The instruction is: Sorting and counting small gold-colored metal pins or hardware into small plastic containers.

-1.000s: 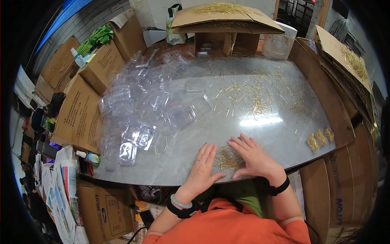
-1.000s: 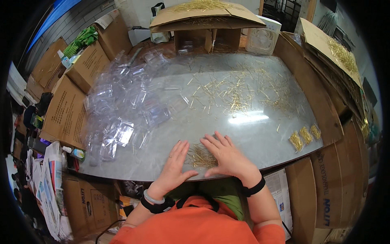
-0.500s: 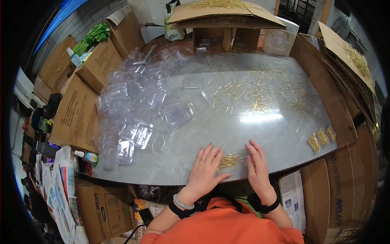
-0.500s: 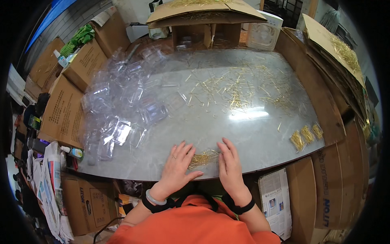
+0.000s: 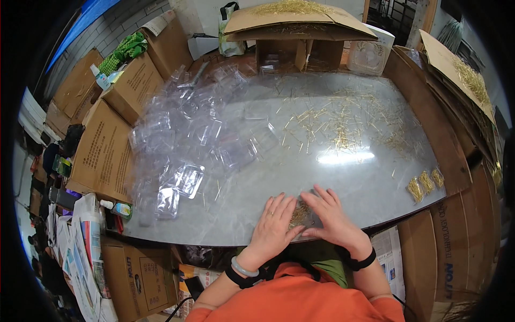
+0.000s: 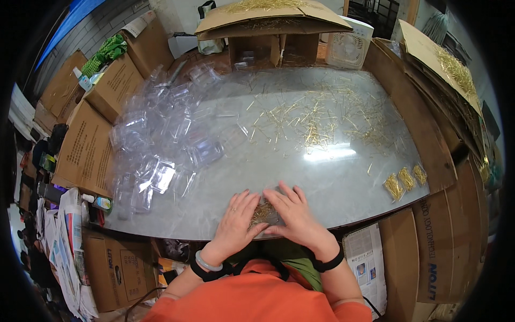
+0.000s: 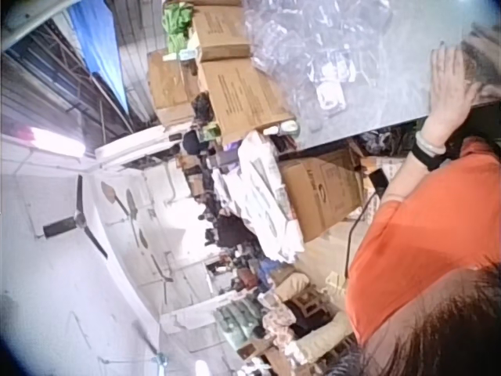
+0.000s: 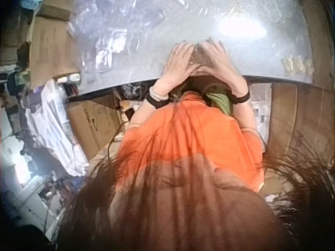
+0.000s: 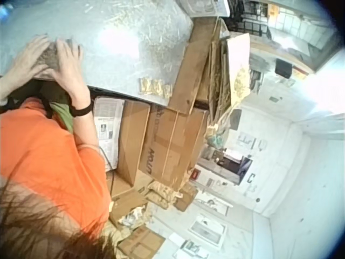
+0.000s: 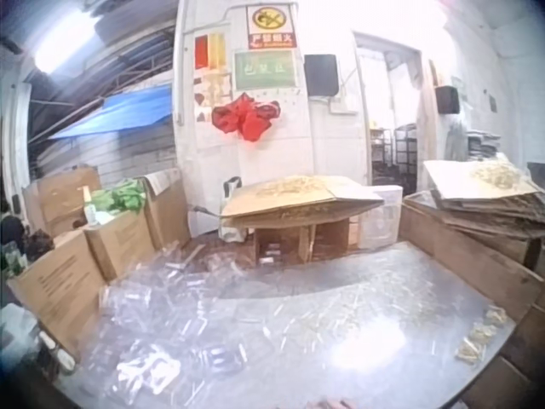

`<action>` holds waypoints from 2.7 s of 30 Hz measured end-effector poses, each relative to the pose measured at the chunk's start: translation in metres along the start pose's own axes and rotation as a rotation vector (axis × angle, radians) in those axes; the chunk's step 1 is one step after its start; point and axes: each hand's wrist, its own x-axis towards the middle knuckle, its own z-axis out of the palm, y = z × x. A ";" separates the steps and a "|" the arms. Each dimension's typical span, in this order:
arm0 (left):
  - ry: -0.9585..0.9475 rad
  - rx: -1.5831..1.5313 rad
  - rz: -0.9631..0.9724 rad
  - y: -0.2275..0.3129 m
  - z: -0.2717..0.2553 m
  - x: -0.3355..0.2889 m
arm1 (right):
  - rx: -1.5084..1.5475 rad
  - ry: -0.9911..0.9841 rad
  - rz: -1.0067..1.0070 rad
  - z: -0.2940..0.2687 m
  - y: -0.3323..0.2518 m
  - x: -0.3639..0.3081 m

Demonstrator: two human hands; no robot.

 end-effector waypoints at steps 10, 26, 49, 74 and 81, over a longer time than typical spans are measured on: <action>0.036 -0.233 -0.043 -0.015 -0.007 -0.010 | -0.066 0.113 -0.082 0.016 -0.009 0.007; -0.190 -0.052 -0.175 -0.013 -0.055 0.005 | 0.030 0.031 -0.189 0.035 -0.007 0.013; 0.025 -0.117 -0.180 -0.007 -0.035 -0.013 | -0.014 0.068 -0.143 0.011 -0.005 0.016; 0.167 -0.181 -0.179 0.004 -0.021 -0.012 | -0.052 0.015 -0.138 0.013 0.000 0.011; 0.176 -0.261 -0.177 0.006 -0.016 -0.008 | 0.049 0.122 -0.123 0.023 0.005 0.007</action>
